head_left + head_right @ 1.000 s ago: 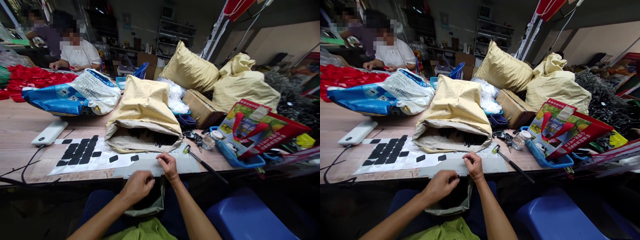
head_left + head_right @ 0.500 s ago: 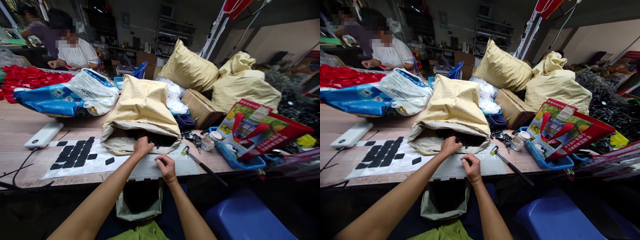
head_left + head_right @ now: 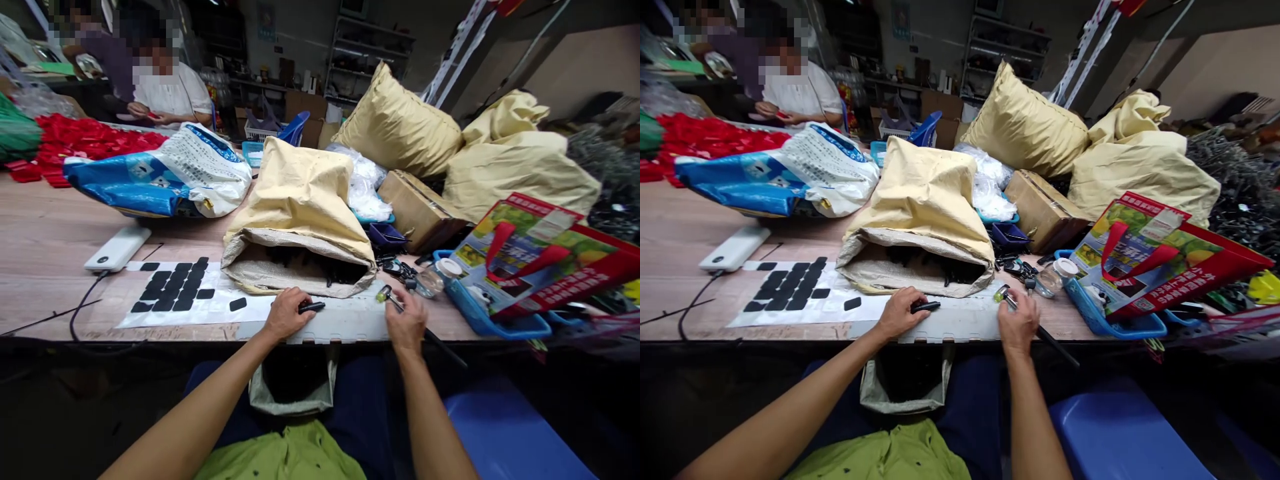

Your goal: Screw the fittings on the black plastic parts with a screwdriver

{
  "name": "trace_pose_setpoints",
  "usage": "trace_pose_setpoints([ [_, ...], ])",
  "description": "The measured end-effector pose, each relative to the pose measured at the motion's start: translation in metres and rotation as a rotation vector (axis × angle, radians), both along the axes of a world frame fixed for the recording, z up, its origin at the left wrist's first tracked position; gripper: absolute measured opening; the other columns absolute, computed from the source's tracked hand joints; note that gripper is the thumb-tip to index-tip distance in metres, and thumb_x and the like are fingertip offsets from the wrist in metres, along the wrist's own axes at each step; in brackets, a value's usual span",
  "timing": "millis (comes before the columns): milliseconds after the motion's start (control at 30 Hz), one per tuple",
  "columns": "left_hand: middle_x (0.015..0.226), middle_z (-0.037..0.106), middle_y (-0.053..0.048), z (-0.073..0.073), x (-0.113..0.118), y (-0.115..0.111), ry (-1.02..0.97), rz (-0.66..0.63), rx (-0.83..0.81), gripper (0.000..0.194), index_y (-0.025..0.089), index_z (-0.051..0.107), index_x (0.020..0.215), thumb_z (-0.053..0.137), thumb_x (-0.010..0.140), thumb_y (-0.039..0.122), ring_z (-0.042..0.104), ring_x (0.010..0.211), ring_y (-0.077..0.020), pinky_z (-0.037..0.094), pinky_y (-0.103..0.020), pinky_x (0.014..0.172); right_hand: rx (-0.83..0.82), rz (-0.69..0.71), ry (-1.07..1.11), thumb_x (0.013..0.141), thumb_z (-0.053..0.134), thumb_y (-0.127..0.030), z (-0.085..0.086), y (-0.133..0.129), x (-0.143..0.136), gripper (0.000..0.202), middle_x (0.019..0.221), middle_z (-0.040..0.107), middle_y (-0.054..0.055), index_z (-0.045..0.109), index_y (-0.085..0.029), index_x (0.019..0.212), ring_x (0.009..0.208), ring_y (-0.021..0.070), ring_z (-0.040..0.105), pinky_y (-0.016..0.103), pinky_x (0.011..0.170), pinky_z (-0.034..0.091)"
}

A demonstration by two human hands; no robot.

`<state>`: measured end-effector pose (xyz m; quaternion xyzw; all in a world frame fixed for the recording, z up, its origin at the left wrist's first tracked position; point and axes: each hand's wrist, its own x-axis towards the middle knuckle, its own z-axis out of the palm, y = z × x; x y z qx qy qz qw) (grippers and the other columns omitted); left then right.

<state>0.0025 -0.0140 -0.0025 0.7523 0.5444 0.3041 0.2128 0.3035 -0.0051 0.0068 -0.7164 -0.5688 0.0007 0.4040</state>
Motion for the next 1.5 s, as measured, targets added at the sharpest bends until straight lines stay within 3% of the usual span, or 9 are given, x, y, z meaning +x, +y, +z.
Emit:
trace_pose_setpoints([
  [67,0.086,0.064,-0.002,0.001,0.001,0.001,0.0,0.003,-0.006,0.015,0.022,0.07,0.088,0.076,0.077,0.029,0.058,0.09,-0.0228,0.041,-0.035,0.084,-0.185,-0.066,-0.163,0.082,0.057,-0.031,-0.002,0.004,0.03,0.033,0.102,0.067,0.012,0.072,-0.02,0.109,0.099,0.0315,0.055,0.046,0.087,0.043],
  [133,0.087,0.064,-0.003,0.002,0.001,0.0,0.002,0.002,-0.005,0.015,0.022,0.07,0.088,0.076,0.076,0.029,0.058,0.091,-0.0229,0.041,-0.035,0.084,-0.294,0.003,-0.277,0.085,0.056,-0.034,-0.006,0.005,0.049,0.032,0.103,0.066,0.012,0.071,-0.021,0.11,0.098,0.0309,0.055,0.045,0.085,0.044],
  [267,0.088,0.065,-0.002,0.001,0.001,0.0,-0.012,0.004,-0.011,0.015,0.022,0.07,0.089,0.076,0.075,0.025,0.057,0.091,-0.0222,0.041,-0.034,0.084,-0.265,0.106,-0.361,0.09,0.051,-0.032,-0.007,-0.004,0.049,0.027,0.102,0.067,0.013,0.071,-0.019,0.103,0.097,0.0298,0.057,0.043,0.084,0.045],
  [500,0.087,0.066,0.0,-0.002,0.001,0.004,-0.017,0.021,-0.05,0.015,0.023,0.071,0.088,0.077,0.075,0.026,0.057,0.09,-0.0215,0.04,-0.034,0.083,-0.078,0.498,0.024,0.099,0.047,-0.032,0.014,-0.035,-0.042,0.028,0.107,0.071,0.011,0.068,-0.018,0.111,0.099,0.024,0.066,0.037,0.088,0.052],
  [667,0.088,0.067,0.001,-0.002,0.0,0.004,-0.038,0.004,-0.065,0.016,0.024,0.071,0.087,0.079,0.074,0.027,0.057,0.09,-0.0205,0.04,-0.033,0.083,-0.061,0.653,0.036,0.101,0.046,-0.025,0.029,-0.045,-0.101,0.032,0.112,0.071,0.009,0.066,-0.023,0.126,0.104,0.0227,0.066,0.036,0.093,0.052],
  [900,0.088,0.066,-0.001,0.001,0.001,0.002,0.012,0.028,-0.049,0.015,0.023,0.07,0.083,0.08,0.073,0.029,0.056,0.091,-0.0217,0.039,-0.033,0.081,-0.132,0.621,-0.201,0.101,0.045,-0.021,0.036,-0.047,-0.117,0.033,0.094,0.068,0.006,0.068,-0.025,0.125,0.087,0.0211,0.065,0.03,0.079,0.05],
  [1267,0.089,0.067,-0.001,0.0,0.003,0.0,-0.03,0.03,-0.046,0.012,0.023,0.071,0.085,0.077,0.075,0.026,0.056,0.092,-0.0222,0.04,-0.034,0.083,-0.119,0.538,-0.136,0.1,0.045,-0.025,0.031,-0.045,-0.094,0.034,0.097,0.069,0.007,0.069,-0.024,0.124,0.091,0.0213,0.066,0.031,0.083,0.049],
  [1367,0.09,0.067,-0.001,0.001,0.0,0.001,-0.04,0.007,-0.053,0.011,0.023,0.071,0.088,0.073,0.08,0.031,0.056,0.093,-0.022,0.039,-0.034,0.083,-0.043,0.417,-0.132,0.099,0.047,-0.029,0.034,-0.037,-0.072,0.034,0.101,0.07,0.008,0.071,-0.023,0.122,0.096,0.0222,0.065,0.032,0.087,0.048],
  [1500,0.092,0.067,-0.002,0.0,-0.003,0.003,-0.059,-0.044,-0.043,0.022,0.023,0.069,0.088,0.054,0.097,0.036,0.057,0.093,-0.0206,0.039,-0.034,0.085,-0.065,0.094,-0.235,0.092,0.054,-0.029,0.031,-0.019,-0.021,0.03,0.105,0.07,0.008,0.076,-0.024,0.113,0.096,0.0237,0.062,0.032,0.08,0.045],
])
